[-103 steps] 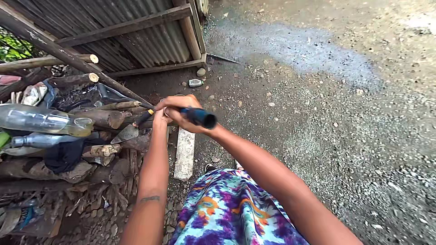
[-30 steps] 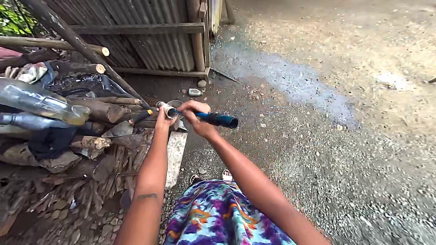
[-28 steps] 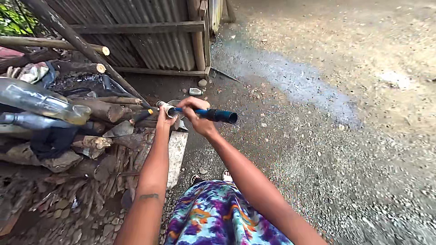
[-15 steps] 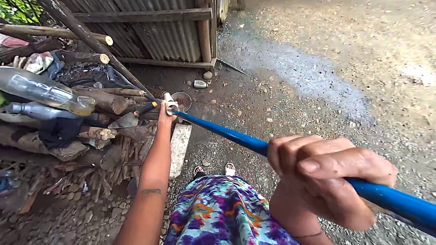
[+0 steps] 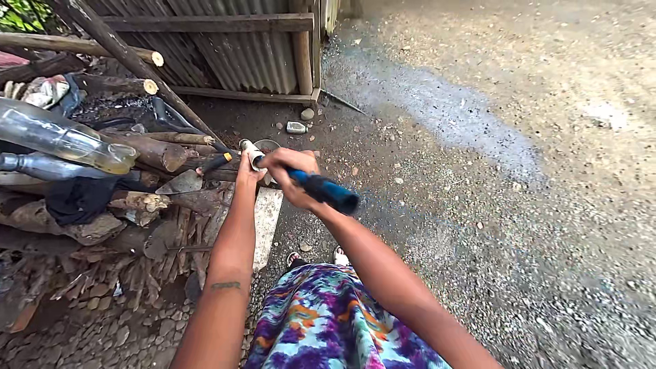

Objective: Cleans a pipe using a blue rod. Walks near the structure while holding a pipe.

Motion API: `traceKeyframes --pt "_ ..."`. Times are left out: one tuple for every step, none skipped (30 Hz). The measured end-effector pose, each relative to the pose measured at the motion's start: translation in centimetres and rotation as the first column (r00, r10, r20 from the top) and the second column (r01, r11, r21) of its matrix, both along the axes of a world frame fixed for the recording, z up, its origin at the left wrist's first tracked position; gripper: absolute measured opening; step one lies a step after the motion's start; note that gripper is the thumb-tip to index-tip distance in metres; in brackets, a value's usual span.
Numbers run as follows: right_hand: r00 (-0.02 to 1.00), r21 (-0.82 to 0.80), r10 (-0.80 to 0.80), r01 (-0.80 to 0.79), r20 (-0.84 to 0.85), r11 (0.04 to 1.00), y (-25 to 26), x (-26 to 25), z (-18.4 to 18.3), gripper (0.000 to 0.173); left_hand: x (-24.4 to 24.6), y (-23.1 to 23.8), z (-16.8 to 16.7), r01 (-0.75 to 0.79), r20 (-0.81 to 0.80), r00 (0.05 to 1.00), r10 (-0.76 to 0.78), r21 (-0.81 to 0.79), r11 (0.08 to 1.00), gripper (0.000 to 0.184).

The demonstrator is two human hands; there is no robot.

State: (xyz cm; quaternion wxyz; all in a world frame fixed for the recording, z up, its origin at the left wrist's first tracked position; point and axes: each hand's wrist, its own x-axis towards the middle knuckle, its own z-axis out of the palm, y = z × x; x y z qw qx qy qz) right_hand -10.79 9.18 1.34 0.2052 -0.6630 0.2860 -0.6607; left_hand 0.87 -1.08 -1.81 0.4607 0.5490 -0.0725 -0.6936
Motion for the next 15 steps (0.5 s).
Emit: traceKeyframes --pt "1.0 0.015 0.009 -0.008 -0.019 1.0 -0.7 0.3 0.4 0.016 -0.6 0.6 1.8 -0.006 0.031 0.999 0.006 0.015 1.0 0.032" --pt "0.999 0.033 0.018 -0.017 -0.032 0.999 -0.8 0.2 1.3 0.016 -0.6 1.1 2.6 0.005 0.031 1.0 -0.005 -0.003 1.0 0.035" --pt "0.999 0.048 0.029 -0.027 -0.035 0.998 -0.3 -0.1 2.5 0.015 -0.3 1.5 2.7 0.025 0.033 0.999 -0.024 -0.021 0.999 0.038" --pt "0.999 0.039 0.041 -0.04 -0.024 0.998 0.6 -0.6 3.8 0.015 -0.1 1.7 2.6 0.046 0.056 0.997 -0.044 -0.027 0.999 0.039" --pt "0.998 0.018 0.058 -0.057 -0.014 0.998 1.4 -1.1 5.1 0.014 0.0 1.5 2.5 0.062 0.092 0.994 -0.06 -0.025 0.998 0.038" --pt "0.998 -0.005 0.066 -0.066 -0.01 0.998 2.1 -1.6 6.1 0.014 0.2 1.4 2.5 0.075 0.104 0.992 -0.073 -0.021 0.997 0.038" --pt "0.997 -0.016 0.073 -0.074 -0.01 0.997 2.5 -1.8 6.6 0.013 0.3 1.5 2.3 0.091 0.123 0.988 -0.089 -0.013 0.996 0.036" --pt "0.998 -0.018 0.07 -0.07 -0.01 0.997 2.5 -1.7 6.5 0.013 0.3 1.6 2.1 0.106 0.126 0.987 -0.103 -0.016 0.994 0.033" --pt "0.998 -0.022 0.061 -0.061 -0.007 0.998 1.9 -1.3 5.9 0.013 0.3 1.8 2.2 0.11 0.107 0.989 -0.106 -0.03 0.993 0.032" --pt "0.998 -0.026 0.056 -0.056 -0.011 0.998 0.9 -0.8 4.8 0.013 0.1 1.9 2.3 0.105 0.08 0.992 -0.101 -0.048 0.993 0.03" --pt "0.997 -0.023 0.067 -0.068 -0.024 0.997 -0.2 -0.3 3.5 0.014 -0.1 2.0 2.5 0.092 0.056 0.994 -0.089 -0.06 0.994 0.029" --pt "0.996 -0.014 0.084 -0.085 -0.035 0.996 -1.1 0.1 2.3 0.015 -0.1 2.0 2.6 0.08 0.03 0.996 -0.079 -0.056 0.995 0.029" --pt "0.995 0.001 0.087 -0.087 -0.044 0.996 -1.5 0.2 1.6 0.015 -0.1 1.7 2.7 0.074 0.03 0.997 -0.073 -0.034 0.997 0.029" --pt "0.996 0.026 0.077 -0.076 -0.054 0.997 -1.3 -0.1 2.0 0.015 0.0 1.0 2.3 0.065 0.041 0.997 -0.065 -0.003 0.998 0.032" --pt "0.997 0.046 0.063 -0.06 -0.053 0.997 -0.5 -0.6 3.1 0.015 0.4 -0.3 1.0 0.058 0.049 0.997 -0.059 0.016 0.998 0.032"
